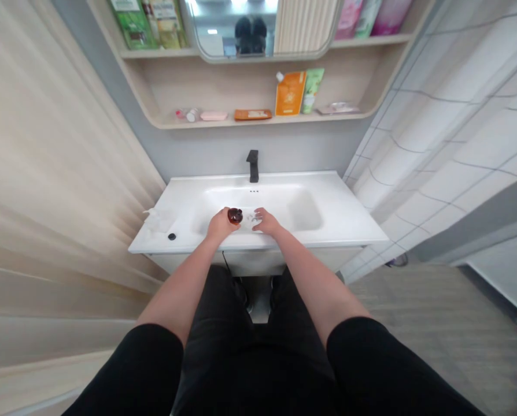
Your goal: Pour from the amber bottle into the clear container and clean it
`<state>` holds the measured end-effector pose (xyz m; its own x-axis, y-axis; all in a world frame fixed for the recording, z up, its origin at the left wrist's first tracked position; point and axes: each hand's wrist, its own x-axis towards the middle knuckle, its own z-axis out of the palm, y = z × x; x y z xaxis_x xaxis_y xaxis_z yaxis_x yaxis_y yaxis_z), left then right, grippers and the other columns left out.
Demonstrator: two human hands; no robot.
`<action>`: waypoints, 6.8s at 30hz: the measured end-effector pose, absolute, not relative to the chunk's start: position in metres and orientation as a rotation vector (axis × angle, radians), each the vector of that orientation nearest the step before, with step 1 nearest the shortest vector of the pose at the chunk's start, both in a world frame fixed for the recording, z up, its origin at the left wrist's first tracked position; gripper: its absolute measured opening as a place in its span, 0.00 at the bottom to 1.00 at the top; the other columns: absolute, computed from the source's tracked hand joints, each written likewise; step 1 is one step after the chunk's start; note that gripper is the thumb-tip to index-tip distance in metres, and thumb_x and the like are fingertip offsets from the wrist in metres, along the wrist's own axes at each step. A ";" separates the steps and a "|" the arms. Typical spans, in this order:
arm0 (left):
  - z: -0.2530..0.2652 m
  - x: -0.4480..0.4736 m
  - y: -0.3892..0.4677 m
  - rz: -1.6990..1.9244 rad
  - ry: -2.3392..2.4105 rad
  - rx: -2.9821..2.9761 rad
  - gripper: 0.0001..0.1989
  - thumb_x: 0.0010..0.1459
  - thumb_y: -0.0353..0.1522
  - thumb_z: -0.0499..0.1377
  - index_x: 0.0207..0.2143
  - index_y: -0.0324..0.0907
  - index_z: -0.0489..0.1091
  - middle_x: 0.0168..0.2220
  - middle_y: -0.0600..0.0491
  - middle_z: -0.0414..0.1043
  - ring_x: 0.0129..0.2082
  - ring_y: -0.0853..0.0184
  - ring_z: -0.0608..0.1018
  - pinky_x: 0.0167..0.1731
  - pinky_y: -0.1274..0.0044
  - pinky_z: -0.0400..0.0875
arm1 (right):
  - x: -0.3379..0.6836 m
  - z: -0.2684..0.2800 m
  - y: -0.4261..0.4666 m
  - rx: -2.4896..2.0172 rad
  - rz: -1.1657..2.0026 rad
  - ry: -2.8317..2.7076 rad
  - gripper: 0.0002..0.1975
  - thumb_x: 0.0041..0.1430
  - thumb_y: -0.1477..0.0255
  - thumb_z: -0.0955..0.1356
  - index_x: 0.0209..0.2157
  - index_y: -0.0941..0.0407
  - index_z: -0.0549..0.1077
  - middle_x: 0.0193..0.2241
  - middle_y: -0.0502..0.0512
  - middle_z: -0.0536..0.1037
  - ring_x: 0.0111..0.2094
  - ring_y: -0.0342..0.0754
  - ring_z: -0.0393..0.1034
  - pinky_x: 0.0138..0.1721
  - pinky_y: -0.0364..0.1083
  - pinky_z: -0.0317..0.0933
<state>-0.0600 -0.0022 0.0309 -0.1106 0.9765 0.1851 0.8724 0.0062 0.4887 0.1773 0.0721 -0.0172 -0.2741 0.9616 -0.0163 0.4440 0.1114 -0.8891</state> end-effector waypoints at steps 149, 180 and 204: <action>0.032 -0.051 -0.013 0.627 2.242 2.410 0.28 0.71 0.29 0.58 0.71 0.48 0.75 0.63 0.37 0.79 0.64 0.43 0.76 0.71 0.50 0.59 | 0.174 -0.011 0.068 -1.374 1.031 -1.931 0.44 0.42 0.77 0.87 0.63 0.50 0.79 0.53 0.55 0.86 0.56 0.59 0.84 0.64 0.57 0.75; 0.041 -0.047 -0.019 0.596 2.247 2.360 0.31 0.70 0.30 0.57 0.74 0.50 0.73 0.65 0.36 0.78 0.67 0.41 0.74 0.73 0.49 0.57 | 0.173 -0.005 0.066 -1.393 1.030 -1.955 0.44 0.44 0.78 0.86 0.64 0.51 0.78 0.57 0.58 0.85 0.57 0.59 0.83 0.66 0.56 0.74; 0.040 -0.047 -0.019 0.611 2.242 2.376 0.31 0.70 0.29 0.57 0.74 0.50 0.73 0.64 0.36 0.78 0.66 0.42 0.74 0.73 0.49 0.56 | 0.174 -0.005 0.065 -1.388 1.016 -1.948 0.43 0.43 0.77 0.86 0.62 0.49 0.79 0.54 0.55 0.86 0.57 0.59 0.83 0.65 0.57 0.74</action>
<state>-0.0471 -0.0188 0.0402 0.0305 0.9233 0.3828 0.9899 -0.0810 0.1166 0.1735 0.0652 -0.0050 -0.3264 0.9452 0.0000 0.5410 0.1868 -0.8200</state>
